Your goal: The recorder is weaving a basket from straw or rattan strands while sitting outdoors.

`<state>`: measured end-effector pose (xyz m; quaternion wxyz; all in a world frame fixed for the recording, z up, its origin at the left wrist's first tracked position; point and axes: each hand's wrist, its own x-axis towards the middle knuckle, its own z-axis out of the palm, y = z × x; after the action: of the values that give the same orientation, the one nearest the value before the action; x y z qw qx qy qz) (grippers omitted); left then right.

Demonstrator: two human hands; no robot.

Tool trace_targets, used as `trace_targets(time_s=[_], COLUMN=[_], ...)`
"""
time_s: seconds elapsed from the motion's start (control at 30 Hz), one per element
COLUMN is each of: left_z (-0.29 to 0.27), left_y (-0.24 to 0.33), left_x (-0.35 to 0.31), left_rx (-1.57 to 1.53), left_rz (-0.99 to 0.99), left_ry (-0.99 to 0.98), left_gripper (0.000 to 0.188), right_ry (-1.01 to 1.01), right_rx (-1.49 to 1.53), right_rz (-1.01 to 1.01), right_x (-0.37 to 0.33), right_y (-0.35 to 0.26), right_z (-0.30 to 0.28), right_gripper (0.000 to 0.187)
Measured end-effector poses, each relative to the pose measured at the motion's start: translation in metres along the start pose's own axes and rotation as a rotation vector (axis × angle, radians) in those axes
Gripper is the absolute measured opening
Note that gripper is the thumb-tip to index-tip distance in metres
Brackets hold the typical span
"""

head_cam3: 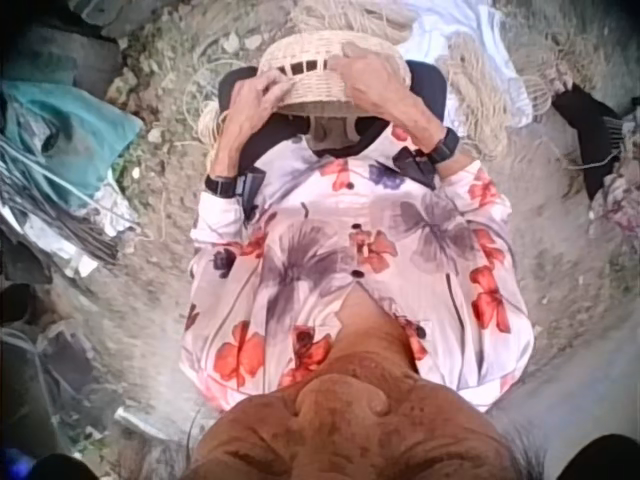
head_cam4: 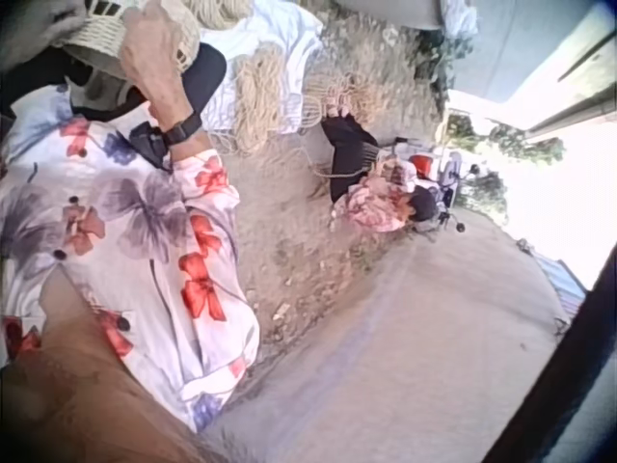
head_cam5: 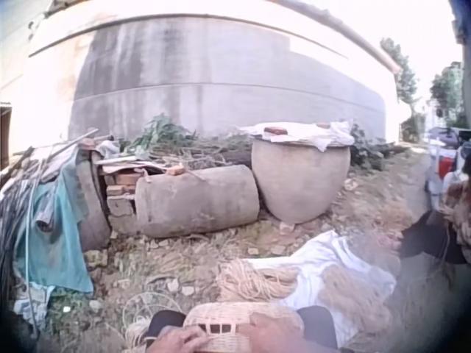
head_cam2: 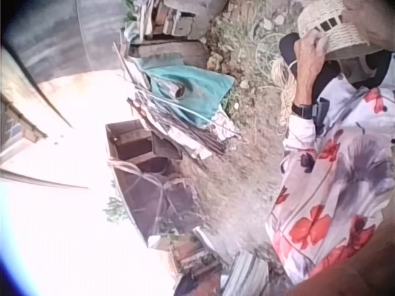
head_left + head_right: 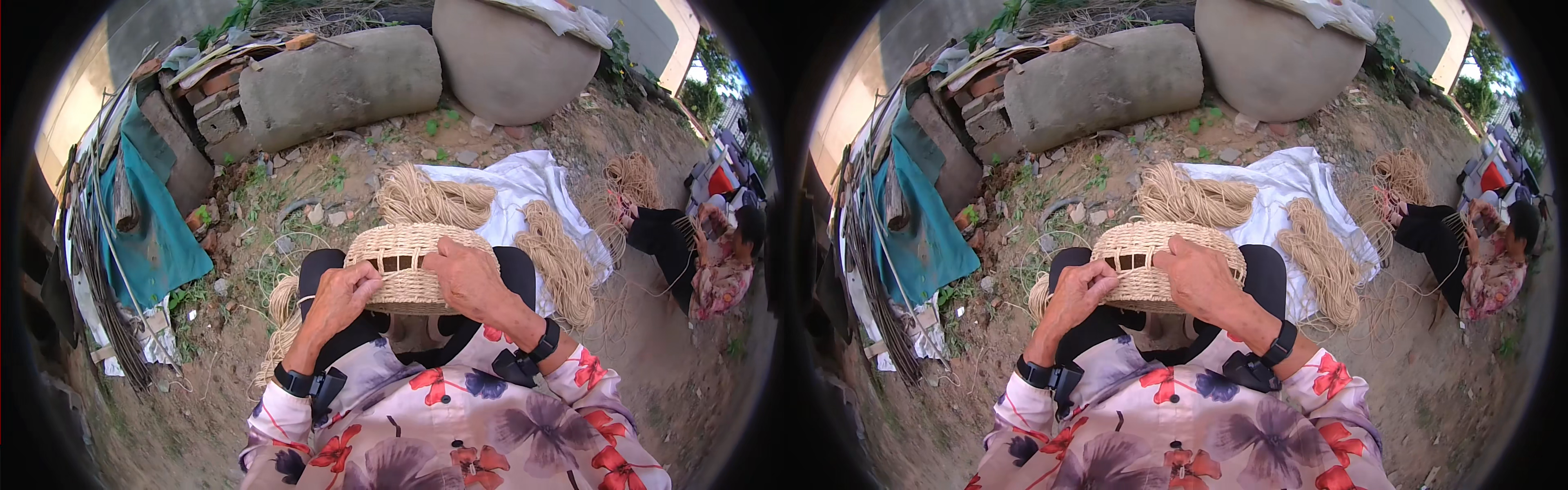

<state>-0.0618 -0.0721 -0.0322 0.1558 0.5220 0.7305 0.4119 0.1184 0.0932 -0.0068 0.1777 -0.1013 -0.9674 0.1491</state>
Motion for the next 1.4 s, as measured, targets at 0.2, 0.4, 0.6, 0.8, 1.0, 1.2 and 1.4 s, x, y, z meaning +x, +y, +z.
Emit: trace_targets(time_s=[0.2,0.4,0.6,0.8,1.0,1.2,1.4], left_z=[-0.001,0.001,-0.049,-0.066,-0.042,-0.016,0.009], left_y=[-0.004,-0.015,0.001,0.062,0.054,0.036,0.009], left_x=[-0.001,0.0,-0.017,-0.036,-0.015,0.005,0.003], left_rx=[-0.07,-0.055,-0.014,-1.043,-1.361,-1.008,-0.062], left_rz=[0.039,-0.001,-0.132,0.135,0.106,-0.107,0.012], left_ry=[-0.042,-0.009,-0.092,-0.137,0.024,0.095,0.262], left_gripper=[0.016,0.011,0.008,0.015,0.015,0.021,0.015], right_ry=[0.169,0.156,-0.107,-0.207,0.36,0.426,0.301], right_rx=[0.237,0.175,-0.035,0.841,0.675,0.177,0.077], right_rz=[-0.061,-0.067,-0.085,-0.174,-0.095,-0.123,-0.017], right_x=[-0.013,-0.002,0.005,0.032,0.013,0.005,0.006], right_y=[0.023,-0.002,0.006,-0.063,-0.067,-0.047,-0.038], right_z=[-0.003,-0.012,-0.016,-0.029,-0.013,-0.024,-0.025], right_gripper=[0.034,0.03,0.029,0.078,0.03,0.017,0.008])
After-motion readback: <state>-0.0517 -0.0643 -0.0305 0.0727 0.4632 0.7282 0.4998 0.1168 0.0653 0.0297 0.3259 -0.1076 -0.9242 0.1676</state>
